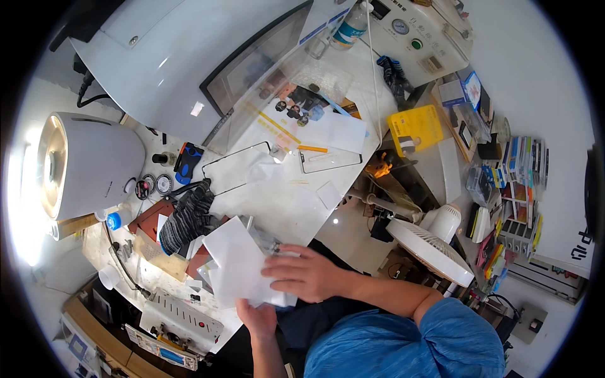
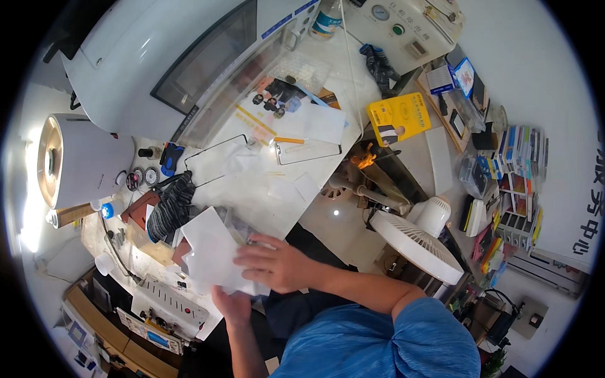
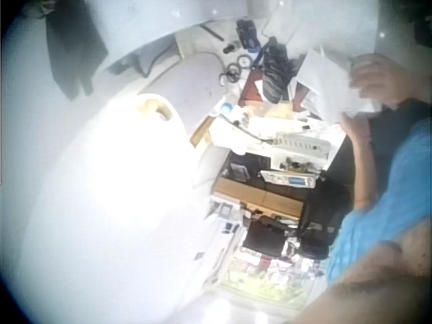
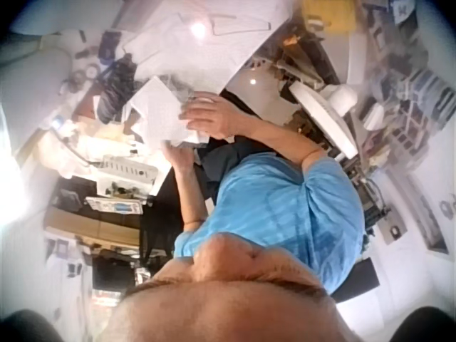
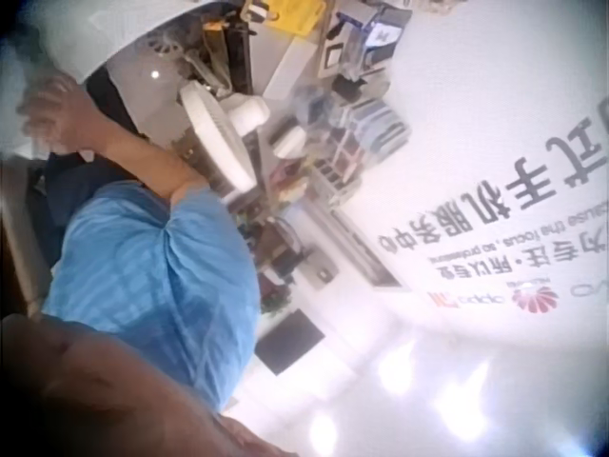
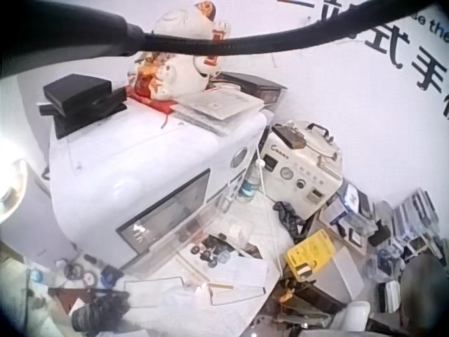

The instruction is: The person uses tweezers to carefully remove a small component from the internal circuitry of a disassembled smartphone. After removing the component, the person places the phone on a nearby table and sorts through several small plastic bags containing spare parts.

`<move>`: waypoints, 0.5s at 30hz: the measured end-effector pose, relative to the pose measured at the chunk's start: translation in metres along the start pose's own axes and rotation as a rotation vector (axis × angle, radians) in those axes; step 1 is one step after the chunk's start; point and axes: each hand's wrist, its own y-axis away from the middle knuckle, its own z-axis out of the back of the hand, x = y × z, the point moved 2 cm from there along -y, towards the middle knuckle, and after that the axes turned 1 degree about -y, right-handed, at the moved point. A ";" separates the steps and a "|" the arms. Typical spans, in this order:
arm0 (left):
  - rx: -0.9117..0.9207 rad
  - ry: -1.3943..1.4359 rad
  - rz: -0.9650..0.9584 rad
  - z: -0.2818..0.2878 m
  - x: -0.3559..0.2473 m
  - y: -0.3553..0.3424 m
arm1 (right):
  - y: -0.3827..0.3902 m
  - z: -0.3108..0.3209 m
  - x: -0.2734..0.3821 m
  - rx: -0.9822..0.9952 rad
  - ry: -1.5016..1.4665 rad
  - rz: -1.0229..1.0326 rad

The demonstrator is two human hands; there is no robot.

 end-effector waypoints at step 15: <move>-0.141 -0.185 -0.107 -0.008 -0.013 0.008 | 0.027 0.050 -0.091 -0.411 0.605 -0.790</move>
